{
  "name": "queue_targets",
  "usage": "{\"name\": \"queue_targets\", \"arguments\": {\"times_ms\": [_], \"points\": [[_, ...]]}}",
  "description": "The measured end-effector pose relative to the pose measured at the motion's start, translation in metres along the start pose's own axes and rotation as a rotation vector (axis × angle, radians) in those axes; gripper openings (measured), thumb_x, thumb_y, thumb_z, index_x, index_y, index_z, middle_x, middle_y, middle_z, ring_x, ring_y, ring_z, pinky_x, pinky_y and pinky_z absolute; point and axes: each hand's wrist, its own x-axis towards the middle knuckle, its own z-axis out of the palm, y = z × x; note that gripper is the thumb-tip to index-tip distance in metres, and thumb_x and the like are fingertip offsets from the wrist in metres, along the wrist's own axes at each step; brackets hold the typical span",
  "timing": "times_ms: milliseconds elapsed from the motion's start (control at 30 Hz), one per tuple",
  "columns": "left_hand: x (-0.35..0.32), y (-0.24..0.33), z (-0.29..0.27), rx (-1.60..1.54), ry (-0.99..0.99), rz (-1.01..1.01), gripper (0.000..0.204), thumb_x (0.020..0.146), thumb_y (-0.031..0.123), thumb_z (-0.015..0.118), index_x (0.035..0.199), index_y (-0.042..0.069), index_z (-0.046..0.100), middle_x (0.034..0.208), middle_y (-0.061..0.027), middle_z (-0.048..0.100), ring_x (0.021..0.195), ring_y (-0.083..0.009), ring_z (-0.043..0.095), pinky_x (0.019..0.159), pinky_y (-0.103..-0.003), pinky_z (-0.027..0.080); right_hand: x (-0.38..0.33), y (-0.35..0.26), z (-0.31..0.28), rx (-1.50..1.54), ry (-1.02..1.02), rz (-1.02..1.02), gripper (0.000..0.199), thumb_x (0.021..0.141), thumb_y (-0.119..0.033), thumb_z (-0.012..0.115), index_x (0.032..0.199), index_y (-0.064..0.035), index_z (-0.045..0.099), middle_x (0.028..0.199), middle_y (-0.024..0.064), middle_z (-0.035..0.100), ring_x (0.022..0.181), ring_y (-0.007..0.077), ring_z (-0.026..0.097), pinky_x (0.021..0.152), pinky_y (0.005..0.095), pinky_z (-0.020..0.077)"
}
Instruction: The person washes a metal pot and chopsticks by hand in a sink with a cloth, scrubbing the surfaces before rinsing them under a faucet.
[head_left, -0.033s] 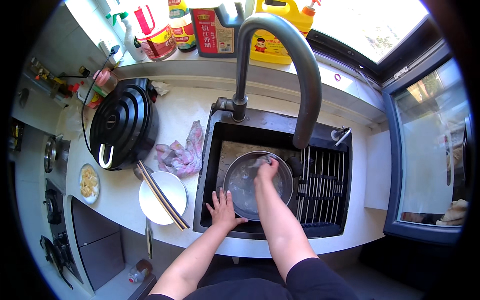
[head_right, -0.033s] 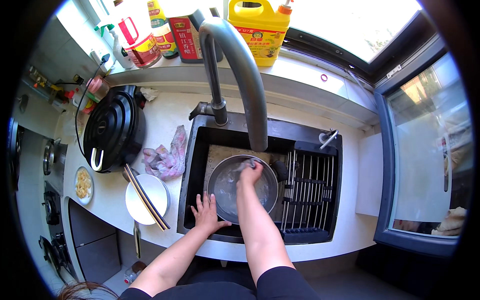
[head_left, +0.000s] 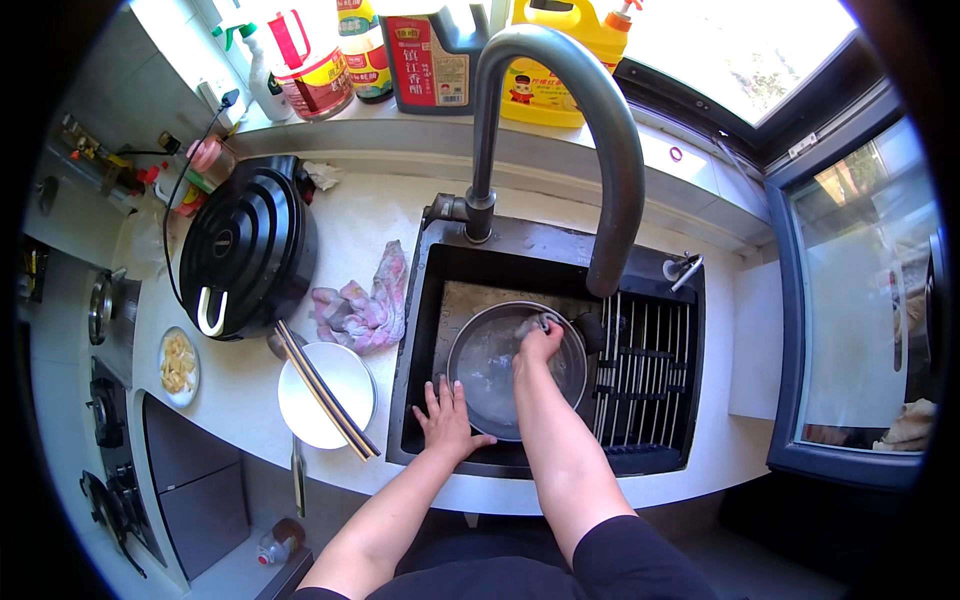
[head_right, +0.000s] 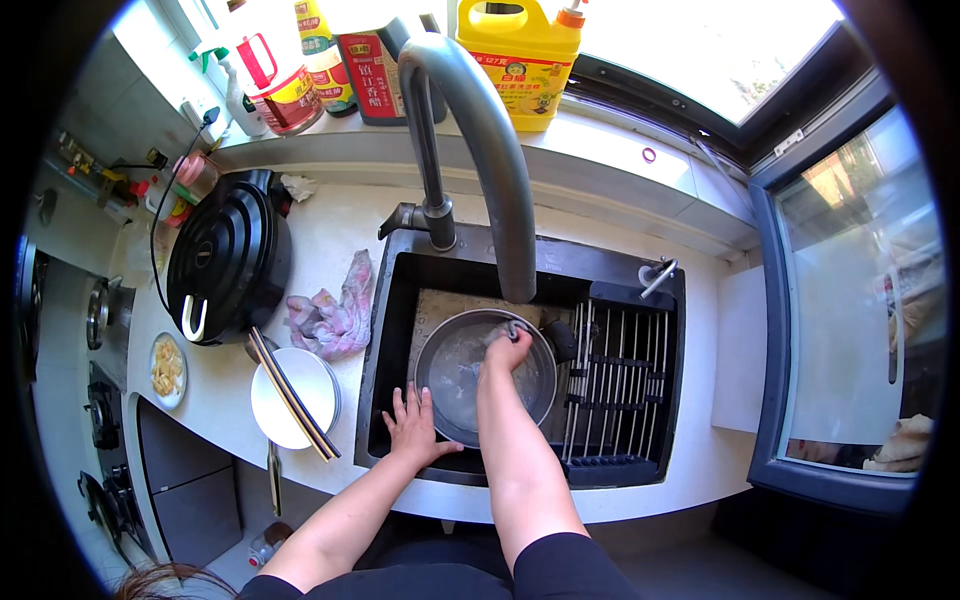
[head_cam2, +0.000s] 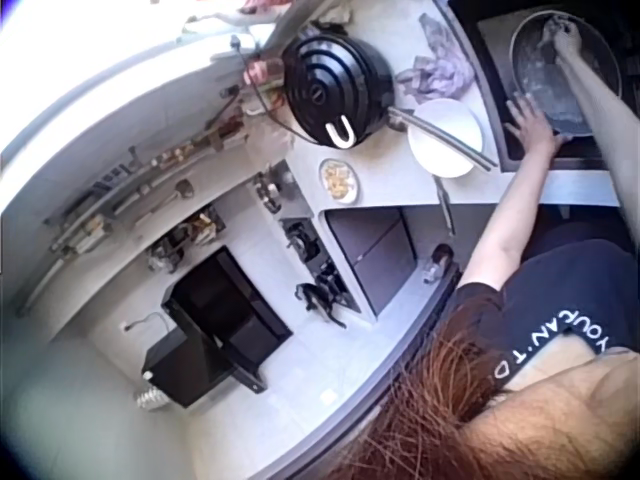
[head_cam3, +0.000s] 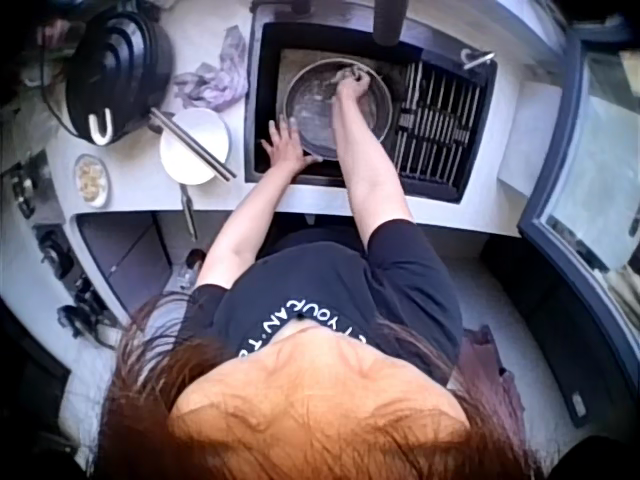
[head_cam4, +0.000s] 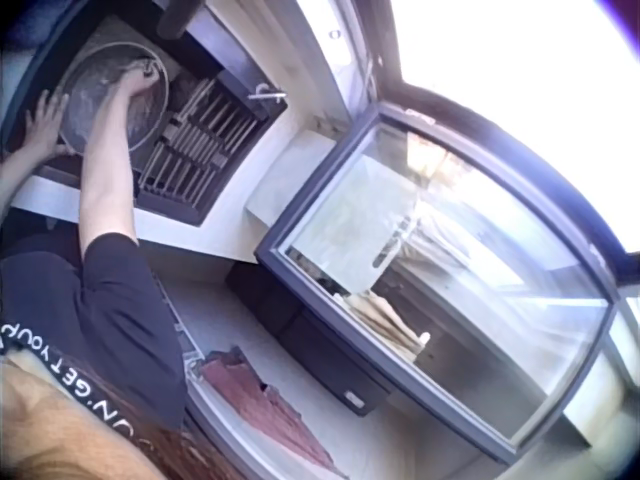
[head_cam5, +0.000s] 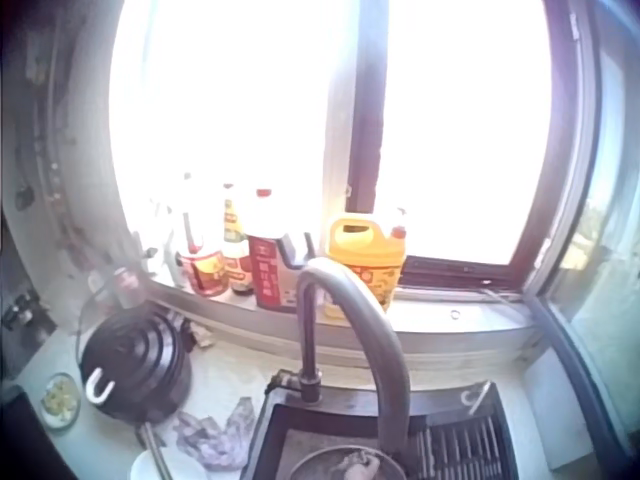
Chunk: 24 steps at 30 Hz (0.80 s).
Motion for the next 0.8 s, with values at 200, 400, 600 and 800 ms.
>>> {"name": "queue_targets", "arguments": {"times_ms": [200,400,600,800], "points": [[0.001,0.003,-0.002,-0.014,0.000,0.020,0.120,0.054,0.055,0.076,0.139,0.004,0.009,0.145,-0.0178,0.007,0.134,-0.0373,0.000,0.102,-0.060,0.012,0.032,0.105,-0.023,-0.413,-0.288,0.075,0.031,0.082,-0.002,0.052,0.112,-0.0092,0.051,0.096,0.0063,0.056,0.086,0.0182,0.053,0.080,0.0292,0.0417],[0.003,0.001,0.003,-0.154,0.081,0.002,0.129,0.051,0.044,0.081,0.139,0.003,-0.004,0.146,-0.0167,0.000,0.134,-0.0373,0.001,0.103,-0.059,0.013,-0.029,0.022,-0.006,-0.076,-0.704,0.135,0.023,0.083,-0.008,0.055,0.106,-0.0082,0.056,0.089,0.0001,0.058,0.078,0.0106,0.051,0.076,0.0209,0.0404],[0.007,-0.005,0.014,-0.216,0.129,-0.004,0.132,0.049,0.038,0.084,0.138,0.002,-0.007,0.146,-0.0161,0.002,0.134,-0.0360,0.003,0.105,-0.056,0.012,-0.069,0.028,-0.070,-0.789,-1.326,-0.126,0.028,0.080,-0.001,0.052,0.107,-0.0044,0.055,0.092,0.0022,0.060,0.085,0.0117,0.054,0.077,0.0242,0.0432],[0.007,-0.001,0.010,-0.174,0.074,0.011,0.129,0.050,0.038,0.083,0.138,0.001,-0.004,0.145,-0.0152,0.012,0.134,-0.0355,0.004,0.105,-0.056,0.012,-0.042,0.057,-0.065,-0.665,-1.400,0.109,0.041,0.079,-0.001,0.052,0.118,-0.0111,0.052,0.096,0.0001,0.059,0.085,0.0126,0.055,0.075,0.0269,0.0435]]}}
